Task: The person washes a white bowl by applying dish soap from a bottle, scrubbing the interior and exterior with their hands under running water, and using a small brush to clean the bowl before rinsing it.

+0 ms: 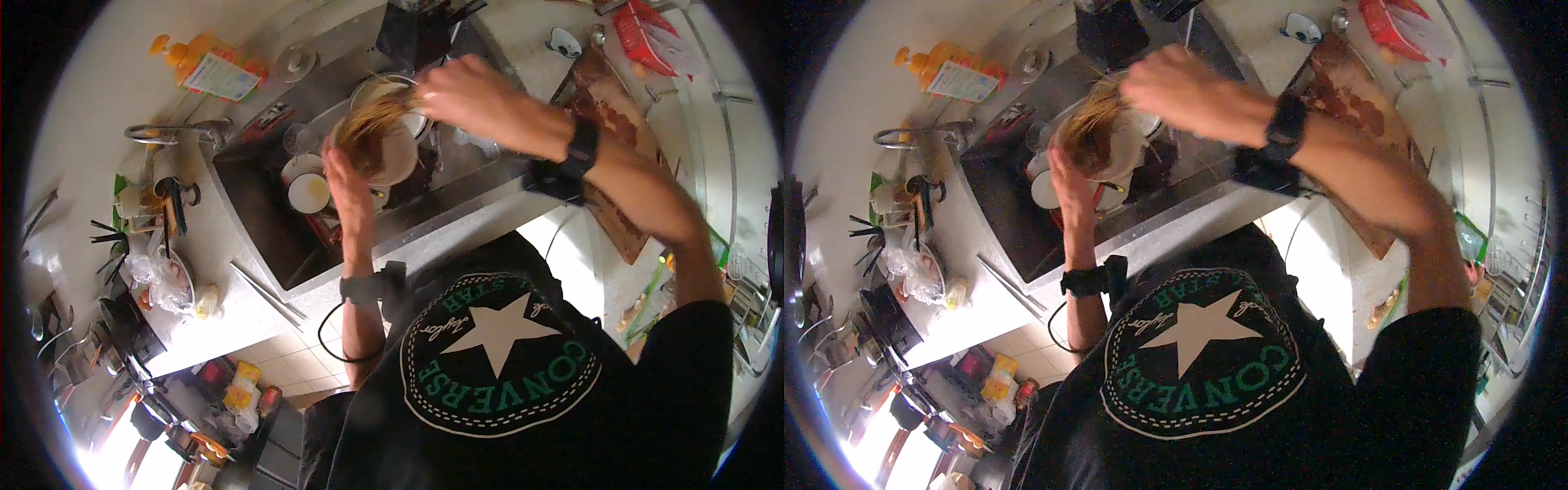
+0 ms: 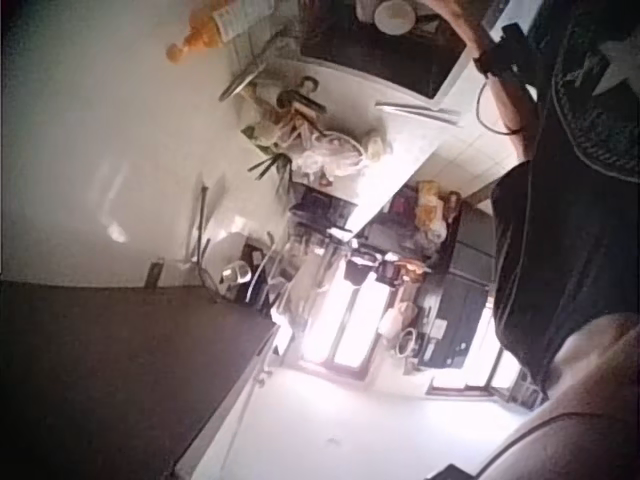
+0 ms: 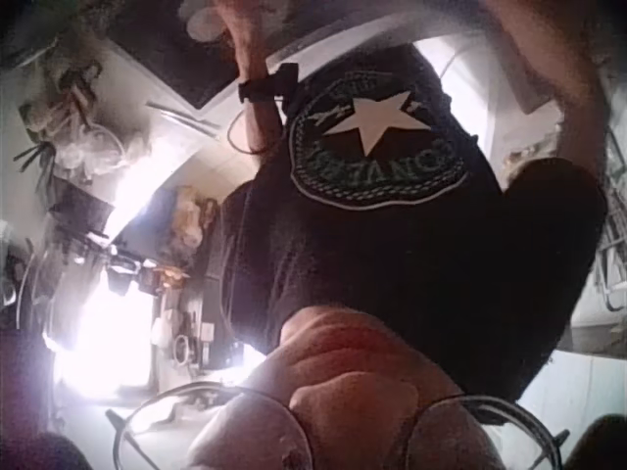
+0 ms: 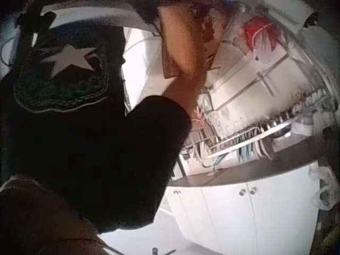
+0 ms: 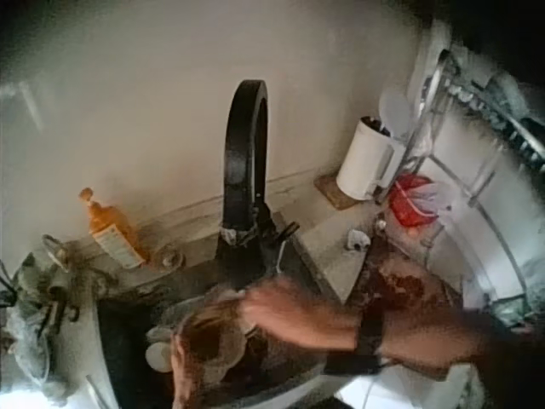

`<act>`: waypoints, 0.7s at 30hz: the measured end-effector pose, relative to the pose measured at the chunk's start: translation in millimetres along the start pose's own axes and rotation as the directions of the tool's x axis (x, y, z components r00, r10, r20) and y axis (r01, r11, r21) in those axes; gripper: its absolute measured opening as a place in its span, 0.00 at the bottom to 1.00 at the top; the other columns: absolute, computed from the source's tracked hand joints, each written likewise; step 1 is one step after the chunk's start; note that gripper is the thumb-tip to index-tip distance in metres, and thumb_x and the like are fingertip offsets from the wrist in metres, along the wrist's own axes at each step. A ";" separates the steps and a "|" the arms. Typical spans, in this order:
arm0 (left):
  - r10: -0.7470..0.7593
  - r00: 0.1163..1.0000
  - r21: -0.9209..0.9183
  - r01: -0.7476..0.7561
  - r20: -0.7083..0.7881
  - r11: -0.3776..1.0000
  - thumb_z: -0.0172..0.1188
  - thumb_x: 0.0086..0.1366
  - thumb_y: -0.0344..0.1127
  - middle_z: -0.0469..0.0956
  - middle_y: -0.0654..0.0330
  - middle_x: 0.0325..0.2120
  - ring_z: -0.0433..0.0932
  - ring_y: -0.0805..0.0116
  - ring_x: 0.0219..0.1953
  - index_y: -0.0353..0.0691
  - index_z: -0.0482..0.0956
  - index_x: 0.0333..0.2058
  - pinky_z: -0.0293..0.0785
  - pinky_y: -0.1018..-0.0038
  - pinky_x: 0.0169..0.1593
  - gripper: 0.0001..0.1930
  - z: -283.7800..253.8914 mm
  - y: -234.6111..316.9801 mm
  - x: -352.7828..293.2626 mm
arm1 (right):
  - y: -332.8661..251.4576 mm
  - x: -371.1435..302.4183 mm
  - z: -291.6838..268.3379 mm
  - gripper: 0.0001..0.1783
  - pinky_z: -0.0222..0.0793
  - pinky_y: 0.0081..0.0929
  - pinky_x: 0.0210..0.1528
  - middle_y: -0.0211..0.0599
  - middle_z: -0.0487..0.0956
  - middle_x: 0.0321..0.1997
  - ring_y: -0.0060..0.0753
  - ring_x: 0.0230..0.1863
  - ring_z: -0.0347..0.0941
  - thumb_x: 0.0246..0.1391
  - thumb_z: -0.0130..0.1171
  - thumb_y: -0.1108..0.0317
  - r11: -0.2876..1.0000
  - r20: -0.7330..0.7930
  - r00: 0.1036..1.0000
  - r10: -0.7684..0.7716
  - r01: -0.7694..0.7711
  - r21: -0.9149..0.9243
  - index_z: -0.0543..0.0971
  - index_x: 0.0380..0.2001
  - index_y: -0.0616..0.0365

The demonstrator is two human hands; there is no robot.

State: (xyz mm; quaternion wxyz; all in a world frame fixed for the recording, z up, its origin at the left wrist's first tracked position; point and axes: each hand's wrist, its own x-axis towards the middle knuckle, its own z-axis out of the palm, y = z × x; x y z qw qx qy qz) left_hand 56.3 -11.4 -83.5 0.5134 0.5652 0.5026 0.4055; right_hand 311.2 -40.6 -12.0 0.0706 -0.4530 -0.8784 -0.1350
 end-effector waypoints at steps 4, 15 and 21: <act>-0.170 0.984 -0.131 0.162 -0.047 0.978 0.31 0.70 0.54 0.70 0.51 0.48 0.70 0.60 0.50 0.36 0.64 0.54 0.66 0.67 0.53 0.28 -10.2 -2.5 -4.2 | -18.5 -1.3 -10.7 0.07 0.64 0.30 0.35 0.32 0.71 0.26 0.34 0.33 0.69 0.50 0.52 0.62 0.902 0.078 0.993 -0.087 0.046 0.429 0.75 0.25 0.52; -0.099 0.985 -0.058 0.092 -0.142 0.994 0.33 0.70 0.54 0.71 0.53 0.47 0.69 0.63 0.50 0.36 0.63 0.54 0.64 0.70 0.54 0.28 -36.1 23.2 -6.5 | 35.2 -30.3 -75.2 0.17 0.69 0.41 0.36 0.46 0.76 0.29 0.49 0.33 0.73 0.51 0.57 0.55 0.885 0.418 0.857 0.302 -0.415 0.211 0.76 0.35 0.58; -0.246 0.968 -0.232 0.227 -0.055 0.946 0.30 0.69 0.58 0.66 0.56 0.52 0.65 0.64 0.55 0.38 0.61 0.57 0.61 0.70 0.56 0.31 -18.0 48.0 -11.3 | 41.5 -160.3 -137.3 0.21 0.68 0.29 0.42 0.45 0.79 0.37 0.33 0.38 0.76 0.55 0.57 0.58 0.425 0.433 0.480 0.763 -0.877 0.224 0.73 0.48 0.59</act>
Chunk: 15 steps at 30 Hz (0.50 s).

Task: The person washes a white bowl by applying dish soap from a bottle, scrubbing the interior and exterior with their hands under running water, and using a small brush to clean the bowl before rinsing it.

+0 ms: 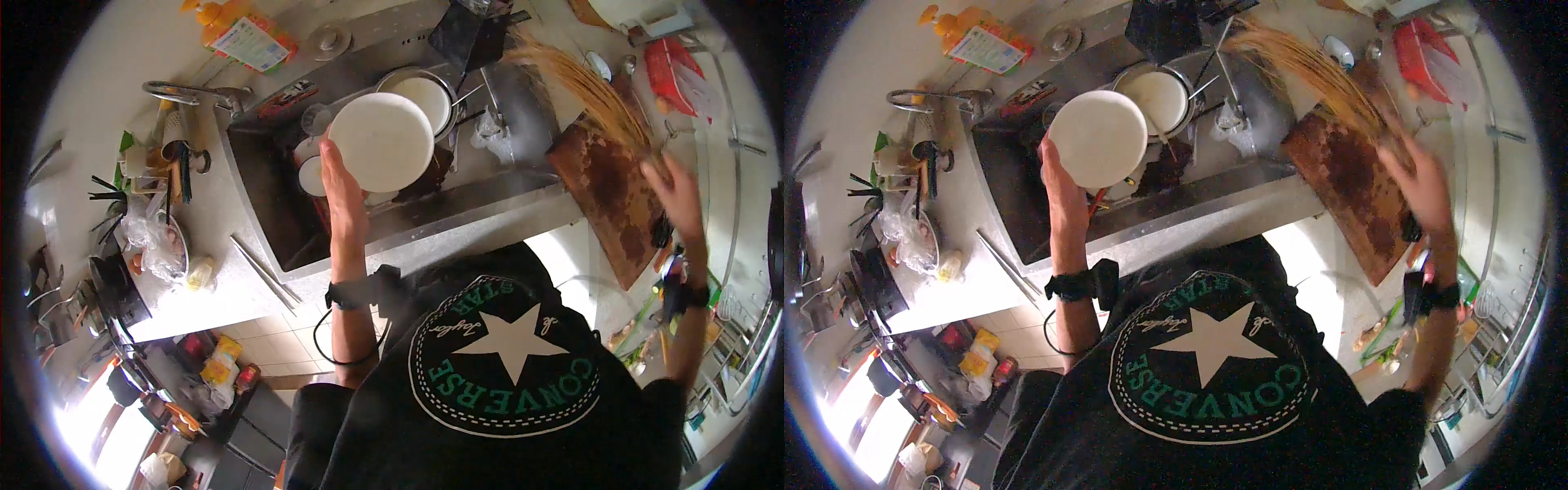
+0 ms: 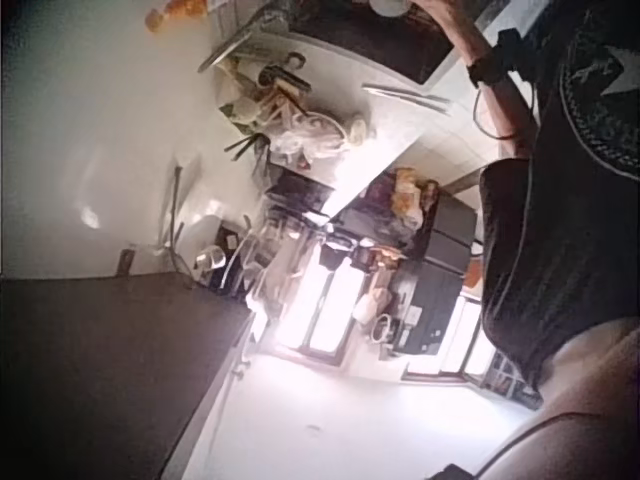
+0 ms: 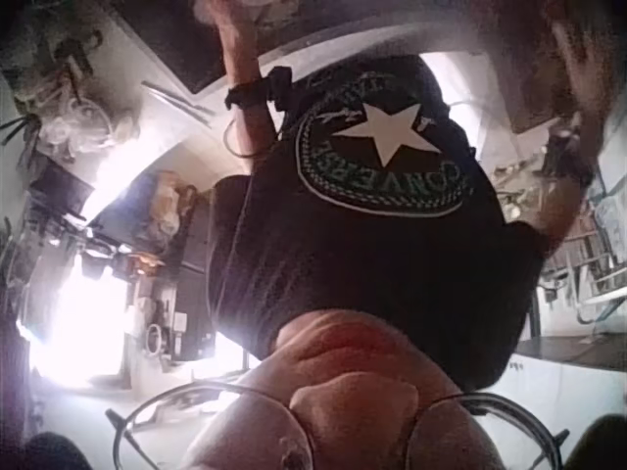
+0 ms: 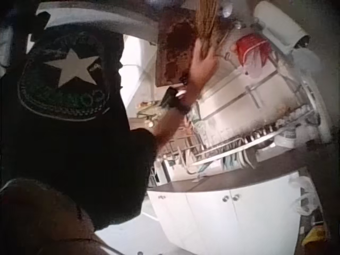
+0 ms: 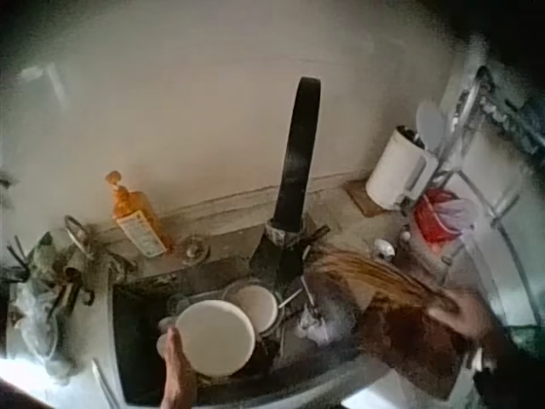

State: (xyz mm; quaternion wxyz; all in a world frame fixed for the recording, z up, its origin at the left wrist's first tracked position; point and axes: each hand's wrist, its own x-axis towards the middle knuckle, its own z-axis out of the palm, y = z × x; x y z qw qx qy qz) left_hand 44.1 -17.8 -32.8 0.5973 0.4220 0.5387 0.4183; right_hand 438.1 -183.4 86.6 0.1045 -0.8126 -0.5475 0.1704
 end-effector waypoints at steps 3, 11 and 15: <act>-0.079 0.989 -0.210 0.104 0.122 0.972 0.31 0.69 0.57 0.65 0.57 0.54 0.63 0.66 0.57 0.39 0.60 0.58 0.58 0.69 0.59 0.30 10.8 8.2 -5.7 | 85.6 -84.3 30.6 0.26 0.67 0.29 0.40 0.41 0.77 0.28 0.31 0.32 0.72 0.54 0.58 0.53 0.974 -0.147 0.964 0.223 -0.228 -0.017 0.72 0.50 0.58; -0.106 0.960 -0.163 0.152 0.261 0.975 0.33 0.71 0.49 0.67 0.56 0.51 0.65 0.68 0.54 0.37 0.61 0.56 0.61 0.68 0.58 0.24 38.2 52.7 -31.7 | 170.6 -148.4 135.1 0.30 0.59 0.39 0.54 0.47 0.72 0.47 0.51 0.48 0.67 0.53 0.57 0.53 0.974 -0.351 0.915 0.196 -0.224 -0.040 0.67 0.57 0.53; -0.031 0.954 -0.170 0.085 0.297 0.982 0.34 0.71 0.49 0.66 0.57 0.53 0.64 0.67 0.55 0.38 0.61 0.57 0.58 0.69 0.60 0.25 44.8 64.1 -36.2 | 111.1 -114.4 104.7 0.26 0.63 0.37 0.53 0.43 0.69 0.54 0.45 0.52 0.67 0.57 0.52 0.60 0.895 -0.297 0.938 0.179 -0.281 -0.346 0.66 0.56 0.58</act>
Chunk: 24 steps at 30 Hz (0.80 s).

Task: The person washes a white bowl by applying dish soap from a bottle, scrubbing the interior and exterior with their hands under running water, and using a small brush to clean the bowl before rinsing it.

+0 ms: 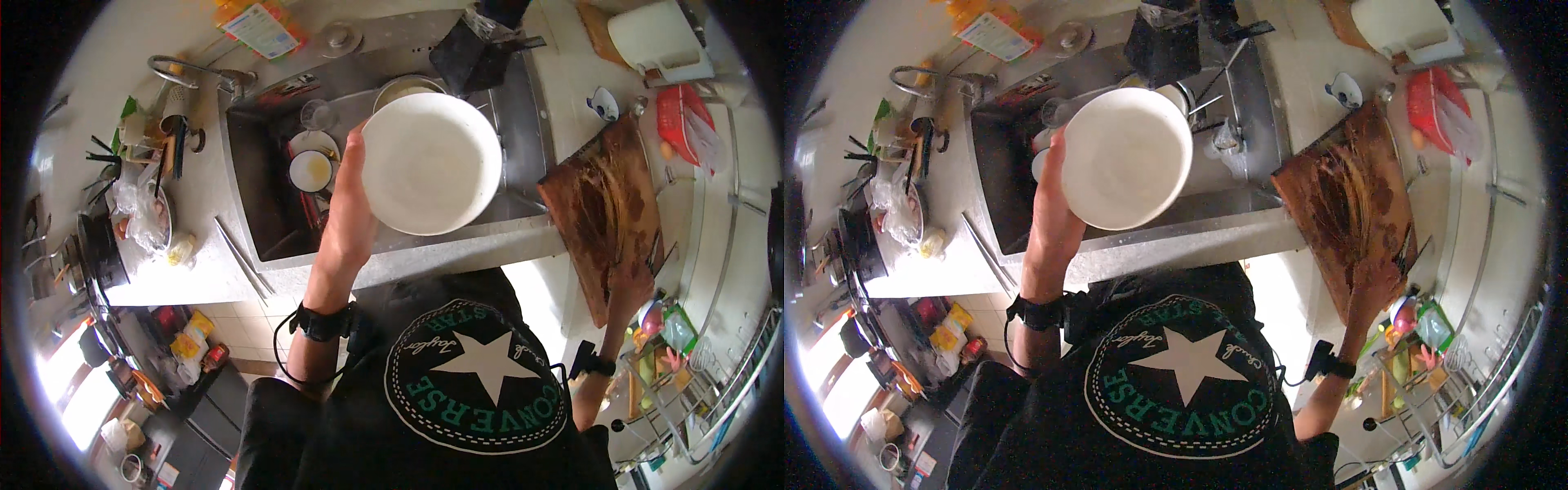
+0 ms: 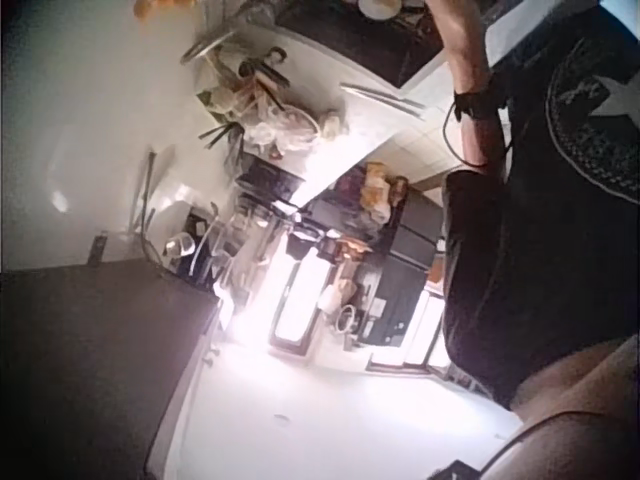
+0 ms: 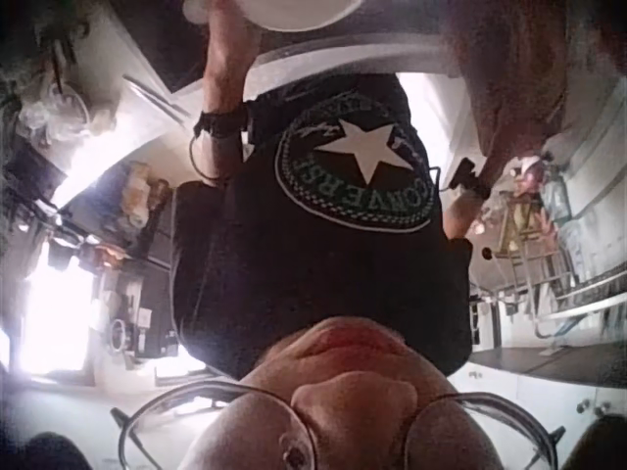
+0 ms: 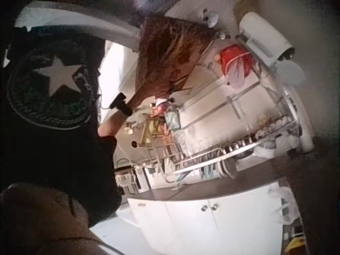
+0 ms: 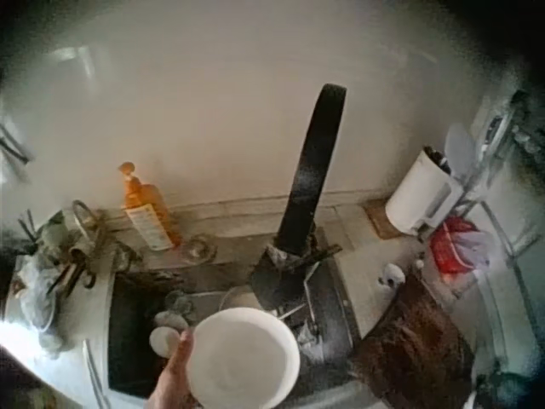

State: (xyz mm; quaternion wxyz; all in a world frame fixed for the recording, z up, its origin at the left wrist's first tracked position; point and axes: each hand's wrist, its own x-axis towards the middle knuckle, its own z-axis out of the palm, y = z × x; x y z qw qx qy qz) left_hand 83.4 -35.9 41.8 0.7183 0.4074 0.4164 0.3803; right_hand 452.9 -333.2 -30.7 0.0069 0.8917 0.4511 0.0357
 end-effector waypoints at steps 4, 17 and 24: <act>-0.065 0.990 0.041 0.071 -0.126 0.997 0.28 0.70 0.55 0.64 0.55 0.55 0.61 0.66 0.58 0.37 0.59 0.59 0.53 0.71 0.61 0.30 -0.8 -18.6 8.0 | -97.0 53.0 -40.3 0.19 0.62 0.34 0.54 0.43 0.71 0.53 0.39 0.55 0.66 0.60 0.48 0.65 0.829 -0.052 0.999 0.018 0.014 0.558 0.69 0.53 0.60; 0.019 0.989 0.083 -0.007 -0.149 0.997 0.31 0.70 0.55 0.65 0.54 0.54 0.61 0.66 0.57 0.34 0.61 0.57 0.52 0.72 0.61 0.30 -24.6 -104.1 65.4 | -229.4 274.5 38.5 0.37 0.54 0.36 0.62 0.45 0.62 0.63 0.46 0.64 0.57 0.59 0.48 0.52 0.587 -0.113 0.870 -0.480 0.414 0.696 0.47 0.66 0.50; 0.081 0.975 0.156 -0.048 -0.207 0.986 0.32 0.70 0.54 0.66 0.54 0.52 0.64 0.65 0.55 0.34 0.63 0.55 0.56 0.72 0.59 0.29 -10.1 -95.3 79.4 | -245.2 243.6 29.1 0.37 0.58 0.39 0.59 0.54 0.65 0.59 0.53 0.60 0.61 0.56 0.51 0.53 0.634 -0.115 0.843 -0.526 0.478 0.608 0.52 0.64 0.55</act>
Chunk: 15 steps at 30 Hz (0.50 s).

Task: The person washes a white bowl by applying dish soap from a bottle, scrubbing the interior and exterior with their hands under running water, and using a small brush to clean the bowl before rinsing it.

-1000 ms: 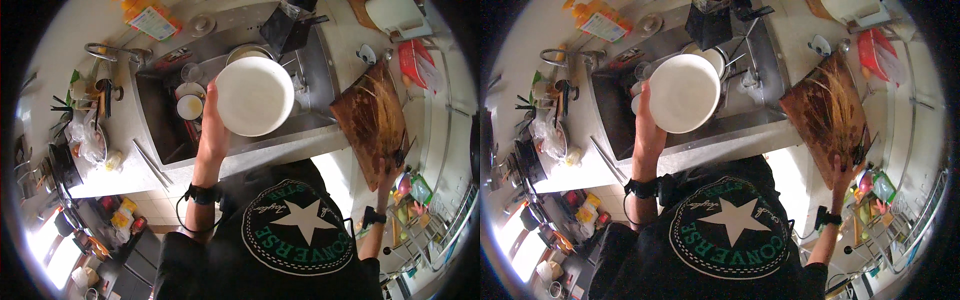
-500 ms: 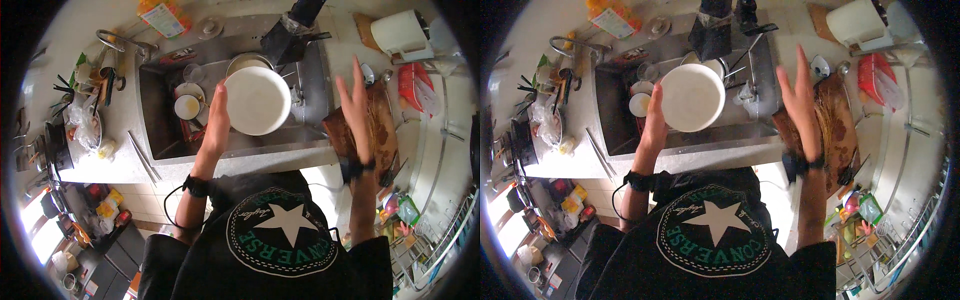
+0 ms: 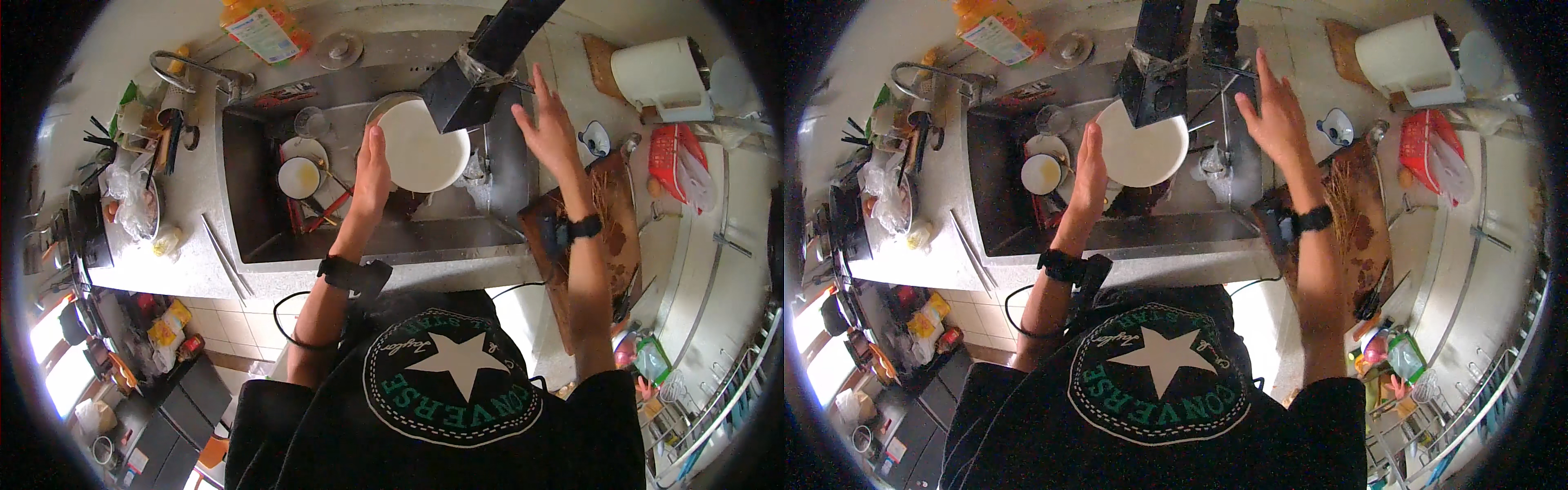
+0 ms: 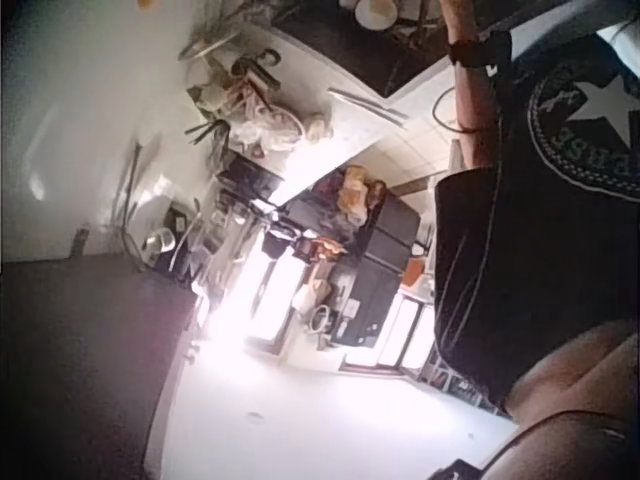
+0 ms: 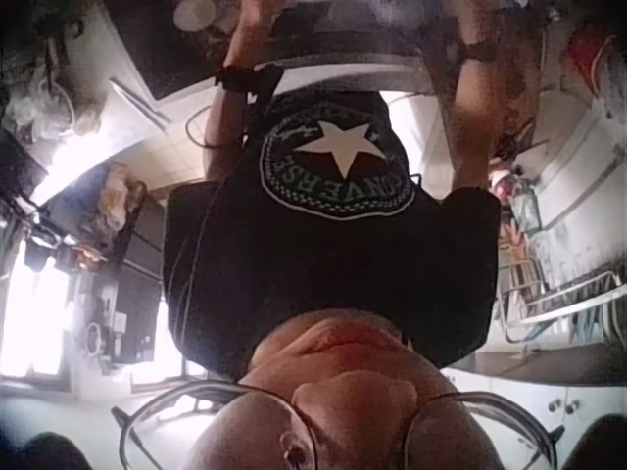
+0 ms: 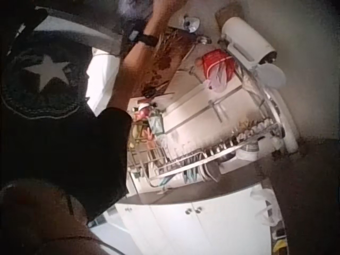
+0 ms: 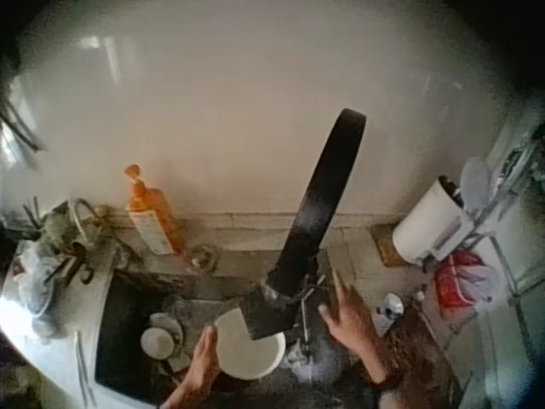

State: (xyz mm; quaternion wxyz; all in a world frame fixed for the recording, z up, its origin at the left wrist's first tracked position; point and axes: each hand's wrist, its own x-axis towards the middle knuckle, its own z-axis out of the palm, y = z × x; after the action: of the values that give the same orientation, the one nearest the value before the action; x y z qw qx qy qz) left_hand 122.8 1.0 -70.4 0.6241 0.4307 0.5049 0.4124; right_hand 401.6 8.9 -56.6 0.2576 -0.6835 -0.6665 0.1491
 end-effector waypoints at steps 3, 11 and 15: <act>0.013 1.000 0.062 -0.012 -0.028 0.998 0.35 0.70 0.53 0.66 0.54 0.53 0.64 0.66 0.55 0.35 0.62 0.56 0.56 0.73 0.59 0.28 0.2 10.4 -1.3 | -47.4 -17.7 20.0 0.41 0.58 0.40 0.58 0.59 0.65 0.57 0.53 0.58 0.62 0.50 0.58 0.53 0.996 -0.207 0.975 -0.078 0.067 -0.060 0.55 0.62 0.58; 0.326 0.936 0.806 -0.092 -0.130 0.585 0.48 0.59 0.27 0.75 0.43 0.21 0.76 0.42 0.26 0.36 0.71 0.46 0.70 0.52 0.32 0.15 -38.6 -4.5 -6.4 | -83.2 -5.4 133.1 0.23 0.71 0.35 0.33 0.46 0.78 0.26 0.40 0.30 0.77 0.54 0.55 0.53 0.877 0.276 0.959 0.065 -0.187 0.443 0.73 0.44 0.63; 0.219 0.971 0.887 -0.019 -0.093 0.461 0.52 0.59 0.31 0.74 0.41 0.21 0.74 0.40 0.27 0.33 0.73 0.30 0.69 0.51 0.32 0.06 -51.2 12.5 1.6 | -77.7 7.4 142.5 0.19 0.69 0.40 0.30 0.52 0.77 0.28 0.52 0.32 0.76 0.60 0.47 0.55 0.960 0.575 0.818 0.034 -0.185 0.208 0.71 0.37 0.64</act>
State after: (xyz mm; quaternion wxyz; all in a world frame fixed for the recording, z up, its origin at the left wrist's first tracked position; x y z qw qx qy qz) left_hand 71.6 12.4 -65.0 0.2304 0.6822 0.6713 0.1758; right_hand 259.2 36.5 -130.0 0.1248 -0.6072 -0.6472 0.4437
